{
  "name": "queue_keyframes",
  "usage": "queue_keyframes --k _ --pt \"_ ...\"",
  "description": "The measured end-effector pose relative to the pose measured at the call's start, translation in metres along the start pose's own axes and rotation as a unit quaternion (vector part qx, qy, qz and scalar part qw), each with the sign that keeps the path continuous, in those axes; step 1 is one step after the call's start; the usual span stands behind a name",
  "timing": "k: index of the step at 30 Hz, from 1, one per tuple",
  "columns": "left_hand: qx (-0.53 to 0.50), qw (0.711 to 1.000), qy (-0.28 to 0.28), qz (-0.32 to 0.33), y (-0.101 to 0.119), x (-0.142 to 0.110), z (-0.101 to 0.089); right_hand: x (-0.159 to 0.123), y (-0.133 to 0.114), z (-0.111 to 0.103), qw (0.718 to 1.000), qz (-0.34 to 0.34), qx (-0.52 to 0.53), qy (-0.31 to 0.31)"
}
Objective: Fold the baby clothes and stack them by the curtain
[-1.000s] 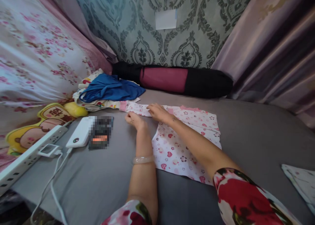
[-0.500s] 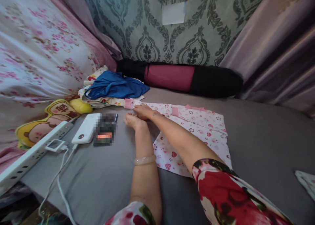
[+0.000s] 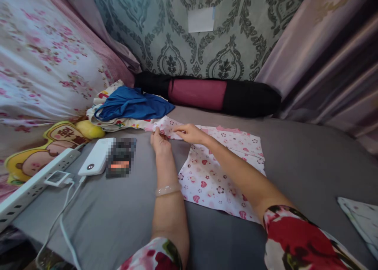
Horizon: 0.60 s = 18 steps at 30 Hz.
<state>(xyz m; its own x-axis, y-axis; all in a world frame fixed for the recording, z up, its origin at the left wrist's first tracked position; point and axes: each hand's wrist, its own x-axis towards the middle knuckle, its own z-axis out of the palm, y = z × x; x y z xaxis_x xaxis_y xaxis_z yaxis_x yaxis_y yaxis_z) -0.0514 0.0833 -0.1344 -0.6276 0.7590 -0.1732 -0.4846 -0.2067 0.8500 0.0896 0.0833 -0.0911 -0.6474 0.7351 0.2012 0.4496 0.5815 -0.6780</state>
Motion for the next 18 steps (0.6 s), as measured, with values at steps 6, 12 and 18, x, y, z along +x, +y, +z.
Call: queue_keyframes --k 6,12,18 --pt "-0.105 0.993 0.050 0.000 0.009 -0.011 0.012 -0.047 0.040 -0.028 0.952 0.193 -0.234 0.037" --pt "-0.153 0.986 -0.062 0.025 0.033 -0.024 0.024 -0.051 0.044 -0.015 0.934 0.229 -0.270 0.052" --pt "-0.149 0.977 -0.139 0.055 0.040 -0.042 0.042 -0.043 0.037 -0.004 0.917 0.264 -0.296 0.049"
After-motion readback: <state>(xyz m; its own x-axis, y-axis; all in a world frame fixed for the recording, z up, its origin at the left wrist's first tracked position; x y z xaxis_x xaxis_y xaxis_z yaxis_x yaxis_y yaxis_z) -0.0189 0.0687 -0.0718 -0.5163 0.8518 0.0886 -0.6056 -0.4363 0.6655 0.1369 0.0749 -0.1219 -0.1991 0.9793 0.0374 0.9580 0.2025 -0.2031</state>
